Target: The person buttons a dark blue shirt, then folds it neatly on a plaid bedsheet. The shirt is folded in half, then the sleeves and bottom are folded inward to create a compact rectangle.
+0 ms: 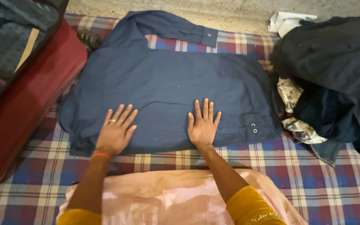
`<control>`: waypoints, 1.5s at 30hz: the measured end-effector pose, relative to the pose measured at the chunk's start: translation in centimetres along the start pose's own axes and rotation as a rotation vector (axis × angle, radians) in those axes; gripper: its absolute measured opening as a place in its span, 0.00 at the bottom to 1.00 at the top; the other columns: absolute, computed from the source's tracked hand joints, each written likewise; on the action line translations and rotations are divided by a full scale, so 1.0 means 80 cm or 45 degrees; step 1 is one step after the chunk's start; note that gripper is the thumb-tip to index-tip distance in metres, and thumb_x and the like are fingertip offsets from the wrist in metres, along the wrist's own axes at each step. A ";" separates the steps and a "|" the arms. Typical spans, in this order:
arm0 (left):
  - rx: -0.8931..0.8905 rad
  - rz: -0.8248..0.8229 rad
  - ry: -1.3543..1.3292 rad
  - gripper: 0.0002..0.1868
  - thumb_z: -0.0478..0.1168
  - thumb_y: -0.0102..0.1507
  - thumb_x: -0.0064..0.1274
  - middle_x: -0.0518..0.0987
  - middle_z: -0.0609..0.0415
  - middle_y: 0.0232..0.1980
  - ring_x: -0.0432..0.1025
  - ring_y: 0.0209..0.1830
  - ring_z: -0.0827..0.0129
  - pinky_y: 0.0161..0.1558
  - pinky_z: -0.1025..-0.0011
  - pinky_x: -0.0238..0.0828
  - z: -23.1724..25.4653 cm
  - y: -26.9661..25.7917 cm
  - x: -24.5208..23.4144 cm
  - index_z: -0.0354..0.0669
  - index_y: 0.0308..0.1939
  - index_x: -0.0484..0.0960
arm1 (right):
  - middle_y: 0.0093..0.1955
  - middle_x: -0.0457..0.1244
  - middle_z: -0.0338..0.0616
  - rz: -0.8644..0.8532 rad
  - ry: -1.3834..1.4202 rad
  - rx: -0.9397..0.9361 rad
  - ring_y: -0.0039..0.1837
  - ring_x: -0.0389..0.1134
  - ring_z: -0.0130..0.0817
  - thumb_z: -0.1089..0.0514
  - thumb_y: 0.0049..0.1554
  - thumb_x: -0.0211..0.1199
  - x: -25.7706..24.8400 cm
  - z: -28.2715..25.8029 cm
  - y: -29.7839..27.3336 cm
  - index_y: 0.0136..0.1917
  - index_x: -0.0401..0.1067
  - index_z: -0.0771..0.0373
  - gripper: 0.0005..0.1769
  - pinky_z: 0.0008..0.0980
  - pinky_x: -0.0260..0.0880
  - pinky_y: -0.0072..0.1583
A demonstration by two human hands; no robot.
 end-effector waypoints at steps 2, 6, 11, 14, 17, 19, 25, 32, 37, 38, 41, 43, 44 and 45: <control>-0.014 -0.035 0.082 0.29 0.51 0.69 0.39 0.61 0.54 0.80 0.53 0.80 0.57 0.76 0.47 0.42 -0.019 -0.011 -0.009 0.53 0.74 0.66 | 0.83 0.47 0.56 0.003 -0.002 -0.009 0.84 0.42 0.55 0.40 0.67 0.42 0.002 -0.001 0.000 0.79 0.60 0.54 0.33 0.67 0.33 0.77; -0.037 -0.059 0.051 0.28 0.50 0.69 0.38 0.60 0.56 0.80 0.52 0.80 0.57 0.76 0.47 0.41 -0.034 -0.022 -0.008 0.55 0.74 0.67 | 0.83 0.47 0.56 -0.002 -0.018 -0.010 0.84 0.43 0.55 0.40 0.66 0.42 0.006 0.007 -0.002 0.79 0.59 0.54 0.33 0.67 0.33 0.77; -0.040 -0.023 0.010 0.28 0.50 0.69 0.39 0.61 0.55 0.80 0.53 0.80 0.57 0.76 0.47 0.42 -0.042 -0.023 -0.010 0.54 0.74 0.67 | 0.83 0.44 0.61 0.080 -0.160 0.157 0.83 0.39 0.56 0.41 0.67 0.41 0.013 -0.023 0.004 0.80 0.56 0.59 0.34 0.69 0.31 0.75; -0.042 -0.006 -0.005 0.29 0.50 0.68 0.40 0.61 0.54 0.80 0.54 0.80 0.57 0.76 0.47 0.43 -0.037 -0.025 -0.009 0.54 0.74 0.67 | 0.84 0.42 0.61 -0.038 -0.020 0.172 0.85 0.35 0.59 0.39 0.66 0.41 0.041 -0.095 -0.005 0.81 0.55 0.59 0.36 0.68 0.29 0.77; -0.053 -0.017 -0.018 0.29 0.51 0.68 0.41 0.62 0.54 0.79 0.54 0.80 0.56 0.76 0.47 0.43 -0.035 -0.024 -0.010 0.54 0.74 0.68 | 0.83 0.42 0.62 -0.096 0.103 -0.132 0.84 0.36 0.59 0.36 0.65 0.44 0.061 -0.196 -0.023 0.79 0.56 0.58 0.37 0.71 0.28 0.75; -0.052 -0.018 -0.027 0.29 0.51 0.68 0.42 0.62 0.53 0.79 0.54 0.80 0.56 0.75 0.47 0.43 -0.041 -0.019 -0.015 0.53 0.73 0.68 | 0.84 0.41 0.61 -0.168 0.119 -0.233 0.84 0.36 0.58 0.37 0.63 0.46 0.072 -0.235 -0.022 0.79 0.56 0.57 0.37 0.72 0.28 0.74; -0.065 -0.033 -0.050 0.29 0.51 0.68 0.42 0.62 0.53 0.79 0.54 0.80 0.56 0.75 0.47 0.42 -0.038 -0.024 -0.014 0.54 0.73 0.69 | 0.86 0.42 0.49 -0.271 0.073 -0.341 0.86 0.38 0.46 0.40 0.67 0.41 0.075 -0.216 -0.015 0.82 0.53 0.61 0.36 0.62 0.32 0.80; -0.056 0.001 -0.076 0.28 0.50 0.68 0.43 0.63 0.54 0.79 0.54 0.79 0.57 0.76 0.48 0.43 -0.035 -0.022 -0.024 0.53 0.73 0.69 | 0.86 0.38 0.51 -0.298 -0.160 -0.310 0.85 0.34 0.42 0.37 0.68 0.34 0.060 -0.130 -0.001 0.82 0.44 0.67 0.40 0.54 0.30 0.80; -0.044 0.023 -0.041 0.28 0.49 0.68 0.42 0.63 0.54 0.79 0.55 0.79 0.58 0.76 0.49 0.44 -0.036 -0.023 -0.018 0.54 0.73 0.69 | 0.85 0.37 0.50 -0.260 -0.230 -0.222 0.85 0.34 0.43 0.36 0.68 0.30 0.043 -0.058 0.006 0.81 0.43 0.67 0.41 0.54 0.29 0.79; -0.039 0.030 -0.043 0.28 0.49 0.68 0.42 0.63 0.54 0.79 0.55 0.79 0.57 0.76 0.49 0.44 -0.038 -0.025 -0.017 0.54 0.73 0.69 | 0.85 0.38 0.51 -0.241 -0.232 -0.209 0.85 0.34 0.43 0.36 0.68 0.30 0.040 -0.047 0.006 0.81 0.44 0.68 0.41 0.54 0.29 0.79; -0.065 0.047 -0.083 0.27 0.46 0.68 0.42 0.64 0.55 0.79 0.55 0.79 0.59 0.77 0.48 0.44 -0.044 -0.028 -0.014 0.55 0.73 0.70 | 0.85 0.40 0.52 -0.189 -0.216 -0.175 0.85 0.35 0.45 0.37 0.68 0.32 0.031 -0.026 0.005 0.81 0.46 0.68 0.41 0.54 0.31 0.80; -0.170 0.046 -0.047 0.29 0.44 0.66 0.43 0.66 0.57 0.78 0.56 0.80 0.61 0.78 0.47 0.42 -0.046 -0.020 -0.008 0.57 0.73 0.70 | 0.85 0.41 0.54 -0.148 -0.185 -0.155 0.85 0.36 0.46 0.37 0.68 0.33 0.027 -0.020 0.007 0.81 0.48 0.69 0.40 0.54 0.32 0.80; -0.265 0.032 0.003 0.30 0.44 0.64 0.44 0.66 0.58 0.77 0.56 0.80 0.63 0.78 0.45 0.40 -0.043 -0.016 -0.002 0.57 0.72 0.71 | 0.85 0.41 0.55 -0.140 -0.174 -0.153 0.85 0.37 0.47 0.38 0.68 0.33 0.026 -0.019 0.005 0.81 0.49 0.69 0.40 0.55 0.32 0.80; -0.360 0.018 0.053 0.32 0.43 0.61 0.45 0.67 0.60 0.77 0.57 0.80 0.65 0.78 0.43 0.38 -0.039 -0.012 0.003 0.57 0.72 0.71 | 0.85 0.42 0.55 -0.132 -0.163 -0.152 0.85 0.37 0.47 0.38 0.68 0.34 0.025 -0.017 0.004 0.80 0.49 0.70 0.40 0.55 0.33 0.80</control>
Point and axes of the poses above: each hand's wrist, its own y-axis towards the middle knuckle, its own x-axis out of the palm, z = x × y, the point moved 8 cm from there along y, towards the middle knuckle
